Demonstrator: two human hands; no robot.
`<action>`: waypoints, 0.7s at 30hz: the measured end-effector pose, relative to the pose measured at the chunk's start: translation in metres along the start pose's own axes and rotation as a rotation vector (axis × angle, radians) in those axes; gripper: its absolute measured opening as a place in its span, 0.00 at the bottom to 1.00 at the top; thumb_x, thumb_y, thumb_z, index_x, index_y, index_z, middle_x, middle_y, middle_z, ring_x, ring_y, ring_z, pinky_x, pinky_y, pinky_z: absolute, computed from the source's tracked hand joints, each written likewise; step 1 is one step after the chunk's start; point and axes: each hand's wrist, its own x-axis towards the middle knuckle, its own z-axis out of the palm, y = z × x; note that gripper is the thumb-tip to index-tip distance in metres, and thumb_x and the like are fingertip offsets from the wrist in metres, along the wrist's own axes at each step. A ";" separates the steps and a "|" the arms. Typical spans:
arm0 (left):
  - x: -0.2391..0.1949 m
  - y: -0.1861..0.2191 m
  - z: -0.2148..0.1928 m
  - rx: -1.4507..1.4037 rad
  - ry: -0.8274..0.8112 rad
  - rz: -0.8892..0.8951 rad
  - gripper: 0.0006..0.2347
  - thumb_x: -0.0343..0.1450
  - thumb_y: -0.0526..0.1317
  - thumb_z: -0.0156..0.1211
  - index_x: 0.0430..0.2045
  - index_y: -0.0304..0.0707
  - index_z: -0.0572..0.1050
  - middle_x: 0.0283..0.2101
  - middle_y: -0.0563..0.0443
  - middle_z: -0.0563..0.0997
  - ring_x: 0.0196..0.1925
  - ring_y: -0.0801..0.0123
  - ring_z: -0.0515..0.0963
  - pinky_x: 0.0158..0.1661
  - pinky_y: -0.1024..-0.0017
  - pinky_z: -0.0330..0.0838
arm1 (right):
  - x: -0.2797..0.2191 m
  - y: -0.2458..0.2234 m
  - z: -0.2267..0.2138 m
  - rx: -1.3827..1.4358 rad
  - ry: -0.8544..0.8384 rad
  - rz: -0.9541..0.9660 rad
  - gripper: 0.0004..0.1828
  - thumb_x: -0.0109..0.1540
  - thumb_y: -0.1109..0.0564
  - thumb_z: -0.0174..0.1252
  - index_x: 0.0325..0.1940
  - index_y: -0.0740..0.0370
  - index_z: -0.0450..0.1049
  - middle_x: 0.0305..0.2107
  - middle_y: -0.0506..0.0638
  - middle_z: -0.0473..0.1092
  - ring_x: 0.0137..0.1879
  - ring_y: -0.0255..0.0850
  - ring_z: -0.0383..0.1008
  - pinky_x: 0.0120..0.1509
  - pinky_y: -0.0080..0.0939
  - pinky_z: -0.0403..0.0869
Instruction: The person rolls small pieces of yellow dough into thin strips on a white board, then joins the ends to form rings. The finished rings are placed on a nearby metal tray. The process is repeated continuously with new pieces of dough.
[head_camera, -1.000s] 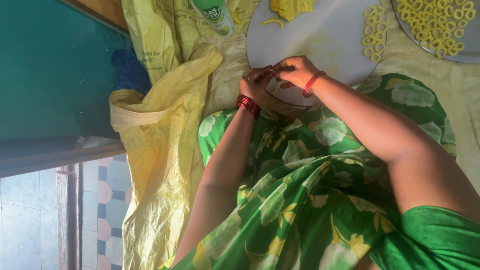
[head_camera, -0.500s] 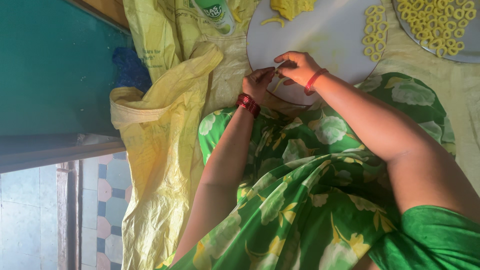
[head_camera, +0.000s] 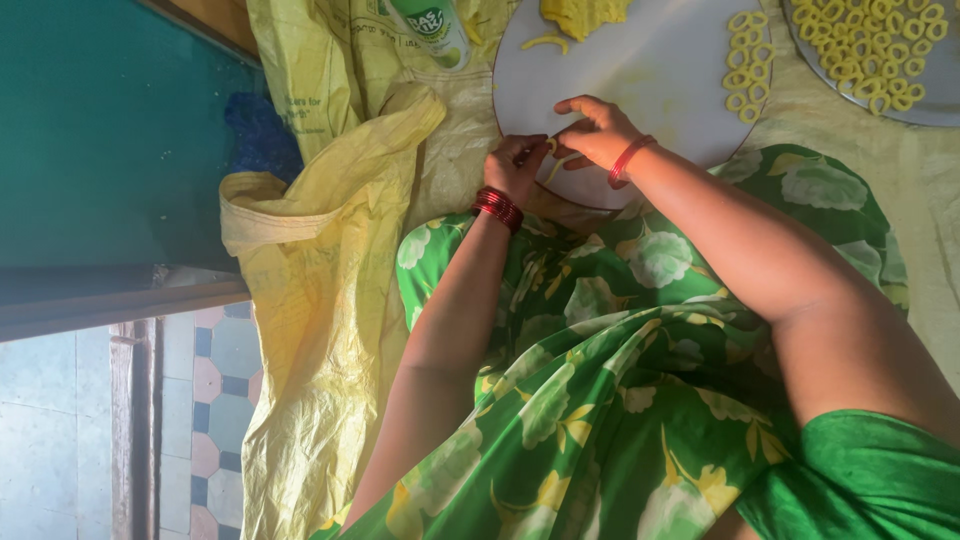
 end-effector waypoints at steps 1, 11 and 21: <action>0.000 -0.003 0.000 -0.060 -0.016 -0.027 0.09 0.71 0.38 0.68 0.41 0.34 0.83 0.40 0.48 0.86 0.38 0.70 0.85 0.40 0.73 0.79 | -0.001 0.000 0.001 -0.014 -0.006 -0.001 0.28 0.64 0.63 0.57 0.69 0.60 0.63 0.44 0.52 0.77 0.50 0.40 0.81 0.53 0.44 0.83; 0.016 -0.036 0.000 -0.438 -0.175 -0.341 0.12 0.72 0.42 0.63 0.43 0.32 0.82 0.36 0.52 0.86 0.33 0.75 0.82 0.32 0.76 0.76 | 0.004 0.005 0.001 -0.007 0.021 -0.061 0.28 0.62 0.65 0.60 0.68 0.60 0.66 0.45 0.53 0.76 0.48 0.40 0.81 0.50 0.42 0.84; 0.007 -0.007 -0.010 -0.686 -0.165 -0.465 0.17 0.71 0.48 0.65 0.42 0.32 0.81 0.36 0.48 0.86 0.34 0.70 0.81 0.34 0.73 0.74 | 0.002 0.004 0.002 -0.031 0.042 -0.145 0.27 0.61 0.67 0.62 0.65 0.61 0.69 0.43 0.52 0.77 0.46 0.38 0.80 0.49 0.38 0.82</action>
